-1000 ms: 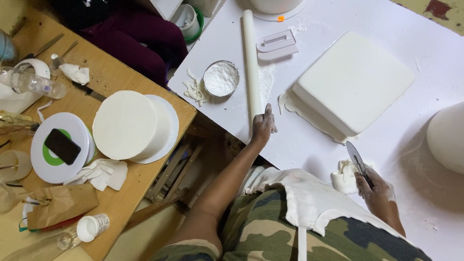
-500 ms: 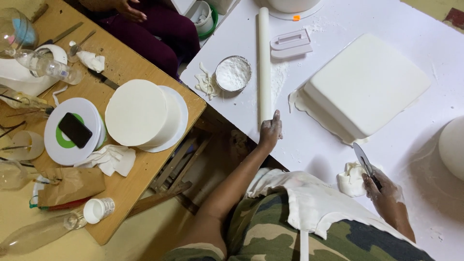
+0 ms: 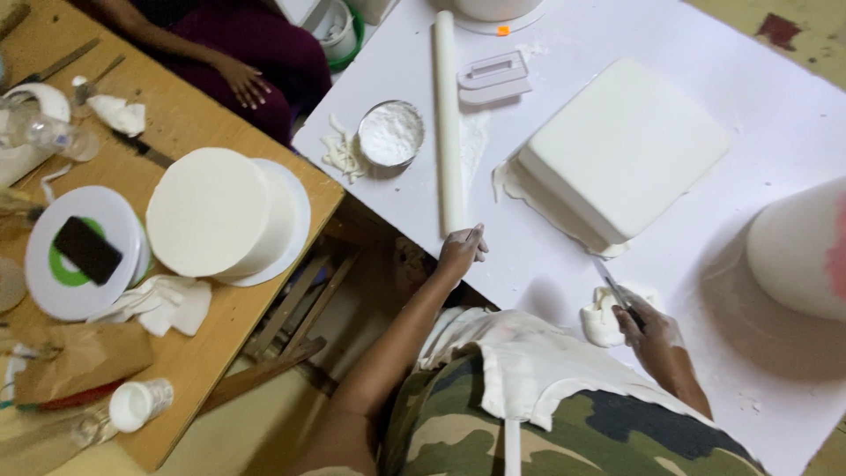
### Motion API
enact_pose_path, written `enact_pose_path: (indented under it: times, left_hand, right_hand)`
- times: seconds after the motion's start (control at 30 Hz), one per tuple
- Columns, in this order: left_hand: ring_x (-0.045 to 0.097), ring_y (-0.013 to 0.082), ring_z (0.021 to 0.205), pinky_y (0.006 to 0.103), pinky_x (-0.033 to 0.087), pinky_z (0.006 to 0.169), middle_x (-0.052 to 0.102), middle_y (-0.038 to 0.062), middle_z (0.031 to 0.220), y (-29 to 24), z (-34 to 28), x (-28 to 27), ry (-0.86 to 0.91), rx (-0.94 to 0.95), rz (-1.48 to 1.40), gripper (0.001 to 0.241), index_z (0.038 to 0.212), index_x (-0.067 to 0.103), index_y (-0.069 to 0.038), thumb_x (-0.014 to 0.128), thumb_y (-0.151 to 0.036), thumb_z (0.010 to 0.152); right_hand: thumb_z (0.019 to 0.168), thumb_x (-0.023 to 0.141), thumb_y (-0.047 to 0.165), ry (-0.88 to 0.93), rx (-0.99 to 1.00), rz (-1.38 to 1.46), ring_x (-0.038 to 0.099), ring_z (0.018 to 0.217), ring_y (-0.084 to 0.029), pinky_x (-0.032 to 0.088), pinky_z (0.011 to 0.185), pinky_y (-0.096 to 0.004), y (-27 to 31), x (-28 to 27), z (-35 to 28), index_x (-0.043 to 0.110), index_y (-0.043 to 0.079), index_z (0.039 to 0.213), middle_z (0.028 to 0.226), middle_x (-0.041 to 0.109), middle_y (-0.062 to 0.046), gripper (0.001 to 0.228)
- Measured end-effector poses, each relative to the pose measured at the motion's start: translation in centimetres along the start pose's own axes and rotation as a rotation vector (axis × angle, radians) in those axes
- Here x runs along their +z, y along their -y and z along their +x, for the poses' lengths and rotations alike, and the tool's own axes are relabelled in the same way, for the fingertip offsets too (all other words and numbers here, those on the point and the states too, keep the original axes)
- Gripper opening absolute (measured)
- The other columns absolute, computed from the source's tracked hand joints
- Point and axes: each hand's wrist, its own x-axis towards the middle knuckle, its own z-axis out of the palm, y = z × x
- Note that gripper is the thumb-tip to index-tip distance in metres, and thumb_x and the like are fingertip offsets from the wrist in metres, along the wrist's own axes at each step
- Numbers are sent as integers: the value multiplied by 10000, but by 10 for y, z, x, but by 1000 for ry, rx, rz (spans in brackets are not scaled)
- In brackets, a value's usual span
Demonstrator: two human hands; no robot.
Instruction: Trimming excess fondant from a square cake using a pizza cutter and smoothing the sides with a fondant smoother
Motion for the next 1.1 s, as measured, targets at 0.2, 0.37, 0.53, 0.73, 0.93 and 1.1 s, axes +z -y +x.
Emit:
enact_pose_path:
  times: [0.2,0.37,0.53,0.73,0.93,1.1]
  left_hand:
    - [748,217,863,357,534,828,767,102,874,-6,-17,2,403,9,307,293,1061,696,-94,545,-341,1015]
    - [707,328,1050,452,504,948,772,108,969,-7,-27,15,549,43,512,343,1159,694,-83,563,-350,987]
    - [712,294,1070,430,507,967,772,81,1037,-10,-26,10,615,0,577,402,1249,670,-120,564,-408,990]
    - [565,438,1327,532,415,1127,644,238,1371,-73,-37,-5,723,-41,565,541,1408,583,-85,522,-459,1022]
    - [313,278,1520,382,269,1198,290,123,1668,-114,-14,-9,1076,-41,958,1005,1589,341,-178,528,-716,761]
    - [436,386,1470,610,367,1223,409,200,1602,-122,16,-29,1308,136,-323,778,1589,295,-111,364,-653,1035]
  right_hand:
    - [984,653,270,-29,161,40,683,687,-294,578,732,-443,36,-10,-4,689,135,1373,782,748,-193,413]
    - [979,647,299,-31,155,42,694,674,-269,582,721,-427,47,-12,-2,686,175,1378,779,755,-158,420]
    - [979,633,326,0,163,-18,789,922,-346,605,848,-461,40,-9,4,659,199,1417,1084,801,-221,457]
    - [977,608,342,16,164,-129,692,1163,-471,549,994,-572,32,-10,2,669,150,1391,1292,731,-223,460]
    - [998,520,435,199,256,-305,777,1028,-274,574,776,-415,10,-22,3,531,407,1491,1312,744,-57,494]
    - [987,557,381,145,262,-289,777,1002,-279,544,824,-395,5,-28,-1,580,333,1467,1281,766,-73,483]
